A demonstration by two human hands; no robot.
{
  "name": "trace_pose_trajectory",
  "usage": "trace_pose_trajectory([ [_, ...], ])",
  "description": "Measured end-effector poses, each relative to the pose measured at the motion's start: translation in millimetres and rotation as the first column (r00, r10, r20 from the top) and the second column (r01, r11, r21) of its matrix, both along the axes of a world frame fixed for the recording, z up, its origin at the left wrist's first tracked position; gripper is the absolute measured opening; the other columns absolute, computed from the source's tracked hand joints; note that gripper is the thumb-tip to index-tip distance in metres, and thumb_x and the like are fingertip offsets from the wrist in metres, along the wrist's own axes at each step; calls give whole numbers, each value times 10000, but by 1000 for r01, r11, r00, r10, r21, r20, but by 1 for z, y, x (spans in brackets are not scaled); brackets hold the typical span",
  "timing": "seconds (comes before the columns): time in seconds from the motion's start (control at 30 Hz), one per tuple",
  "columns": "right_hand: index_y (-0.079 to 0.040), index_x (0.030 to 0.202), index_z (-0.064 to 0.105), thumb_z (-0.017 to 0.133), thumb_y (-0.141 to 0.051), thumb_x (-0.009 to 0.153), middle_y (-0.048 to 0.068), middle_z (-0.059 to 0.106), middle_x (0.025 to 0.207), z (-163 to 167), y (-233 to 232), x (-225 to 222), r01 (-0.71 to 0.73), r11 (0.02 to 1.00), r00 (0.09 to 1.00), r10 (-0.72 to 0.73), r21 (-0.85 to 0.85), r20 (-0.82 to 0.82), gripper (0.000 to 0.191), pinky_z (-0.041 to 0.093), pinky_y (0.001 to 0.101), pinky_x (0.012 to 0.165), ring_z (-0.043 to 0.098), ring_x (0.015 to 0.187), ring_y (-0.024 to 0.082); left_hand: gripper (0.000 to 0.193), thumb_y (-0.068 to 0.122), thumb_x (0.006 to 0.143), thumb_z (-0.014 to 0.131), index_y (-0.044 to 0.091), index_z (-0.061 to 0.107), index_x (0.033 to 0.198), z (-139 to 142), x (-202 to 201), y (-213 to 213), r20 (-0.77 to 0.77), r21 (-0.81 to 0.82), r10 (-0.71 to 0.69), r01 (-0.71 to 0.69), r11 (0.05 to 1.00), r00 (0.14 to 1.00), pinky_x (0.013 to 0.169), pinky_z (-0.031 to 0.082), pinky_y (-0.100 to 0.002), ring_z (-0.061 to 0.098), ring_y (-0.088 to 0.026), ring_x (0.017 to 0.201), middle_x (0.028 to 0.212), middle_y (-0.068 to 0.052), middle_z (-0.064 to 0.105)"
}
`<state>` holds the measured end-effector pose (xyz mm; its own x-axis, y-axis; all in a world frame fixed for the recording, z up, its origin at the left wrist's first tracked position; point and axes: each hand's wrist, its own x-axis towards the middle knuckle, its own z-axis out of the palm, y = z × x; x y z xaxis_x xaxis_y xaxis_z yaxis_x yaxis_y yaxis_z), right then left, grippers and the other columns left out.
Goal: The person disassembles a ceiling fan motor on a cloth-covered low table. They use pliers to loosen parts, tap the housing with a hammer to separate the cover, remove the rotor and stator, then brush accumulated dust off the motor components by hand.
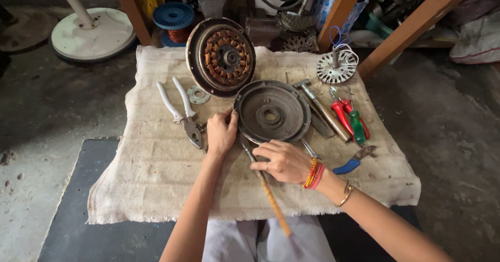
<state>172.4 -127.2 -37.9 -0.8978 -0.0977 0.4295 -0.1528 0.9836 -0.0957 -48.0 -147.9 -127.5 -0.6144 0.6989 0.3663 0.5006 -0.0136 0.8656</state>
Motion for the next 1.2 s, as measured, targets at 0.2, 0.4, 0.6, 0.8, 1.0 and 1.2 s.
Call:
trace_pose_trajectory([
  [0.2,-10,1059,726,670,-2,905,69,724,965,-11,20,10,182,819,902,-360,-544,-239,164,569,308,706,698,796,176,343,246,929,657,-35,743,1104,-2,1,3,11,-46,10,-9,999,1000,652,551,-433,723,-383,671,730,-290,664],
  [0.4,-35,1026,687,724,-77,921,15,755,910,-16,105,-16,-32,388,723,-628,-921,-290,119,641,261,693,774,781,108,336,244,927,656,-28,744,1103,0,3,1,9,-29,11,-11,1000,1000,660,552,-437,720,-392,684,745,-288,668],
  [0.6,-82,1034,770,745,-146,911,51,785,942,-34,132,-46,338,641,832,-546,-689,-100,142,603,278,712,745,811,114,323,247,939,655,-25,753,1082,3,3,0,8,-57,7,-6,998,1000,670,551,-442,717,-403,711,759,-283,678],
  [0.8,-48,855,774,772,-147,844,110,768,790,-18,149,-48,704,555,569,-814,-443,-117,99,582,330,709,741,743,213,333,245,931,650,-14,742,1118,1,2,2,-4,-31,16,-16,999,1000,664,557,-442,725,-396,704,751,-287,665],
  [1.0,-63,913,758,746,-163,812,105,763,794,-9,153,-43,356,694,813,-560,-626,-159,142,587,348,648,750,706,257,330,240,933,646,-1,749,1133,1,3,1,-17,-42,9,-10,999,1000,671,554,-448,718,-406,706,754,-291,670],
  [1.2,-69,860,798,808,-190,832,155,756,771,-1,158,-30,736,543,566,-821,-404,-71,125,569,377,686,739,728,284,326,236,937,649,-3,744,1137,2,3,1,-18,-4,9,-10,1000,1000,679,566,-433,732,-393,731,775,-287,681],
])
